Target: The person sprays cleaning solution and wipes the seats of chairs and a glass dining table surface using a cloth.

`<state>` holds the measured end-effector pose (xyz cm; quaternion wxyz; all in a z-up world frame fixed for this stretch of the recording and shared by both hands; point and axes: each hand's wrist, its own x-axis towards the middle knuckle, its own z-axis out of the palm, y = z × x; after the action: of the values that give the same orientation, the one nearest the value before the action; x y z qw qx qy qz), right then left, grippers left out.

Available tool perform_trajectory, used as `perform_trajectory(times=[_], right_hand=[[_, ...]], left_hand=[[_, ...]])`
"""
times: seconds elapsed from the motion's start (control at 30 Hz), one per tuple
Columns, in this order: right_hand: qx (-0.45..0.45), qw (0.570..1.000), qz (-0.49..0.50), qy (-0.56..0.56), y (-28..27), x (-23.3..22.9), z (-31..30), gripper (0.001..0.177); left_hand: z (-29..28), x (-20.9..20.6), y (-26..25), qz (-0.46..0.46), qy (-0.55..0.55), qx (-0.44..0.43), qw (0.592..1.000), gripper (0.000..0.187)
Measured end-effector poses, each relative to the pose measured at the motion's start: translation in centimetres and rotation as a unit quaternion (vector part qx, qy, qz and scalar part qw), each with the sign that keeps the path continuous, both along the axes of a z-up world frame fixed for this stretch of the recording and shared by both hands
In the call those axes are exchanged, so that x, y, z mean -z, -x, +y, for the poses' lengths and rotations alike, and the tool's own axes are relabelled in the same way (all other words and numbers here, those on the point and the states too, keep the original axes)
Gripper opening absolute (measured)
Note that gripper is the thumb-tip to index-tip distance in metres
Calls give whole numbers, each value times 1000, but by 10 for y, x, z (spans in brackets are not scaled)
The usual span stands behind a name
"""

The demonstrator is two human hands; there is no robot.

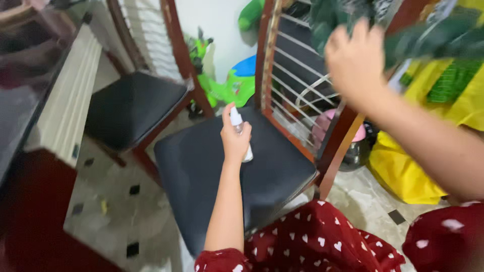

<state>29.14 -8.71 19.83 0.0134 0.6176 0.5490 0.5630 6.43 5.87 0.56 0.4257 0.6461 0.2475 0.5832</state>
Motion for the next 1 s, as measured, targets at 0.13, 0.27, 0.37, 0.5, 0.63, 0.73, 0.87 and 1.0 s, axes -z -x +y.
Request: perform_trajectory(times=[0.13,0.27,0.37,0.5,0.63,0.73,0.87,1.0], right_hand=[[-88,939,283,174,42,134,6,25],[-258,842,389,271,110,267,17,51],[-191,869,390,239,90,287,75,46],[-98,892,409,166,90,284,167,45],[-202,882,380,192,137,289,159,54],[-265,827,437,235,130,265,134,59],[-163,854,463,173,117,241,159,49],[-119,821,506,236,111,233,173,52]], left_hand=[[-6,48,32,18,-52,-160,986,64],[-1,56,35,-18,61,-202,977,66],[12,53,30,-13,-34,-228,973,67],[23,65,34,32,-93,-266,959,65],[37,85,38,56,-135,-345,927,62],[44,106,31,30,-86,-394,915,58],[43,130,32,150,-89,-357,918,25],[42,104,22,152,-151,-355,910,33]])
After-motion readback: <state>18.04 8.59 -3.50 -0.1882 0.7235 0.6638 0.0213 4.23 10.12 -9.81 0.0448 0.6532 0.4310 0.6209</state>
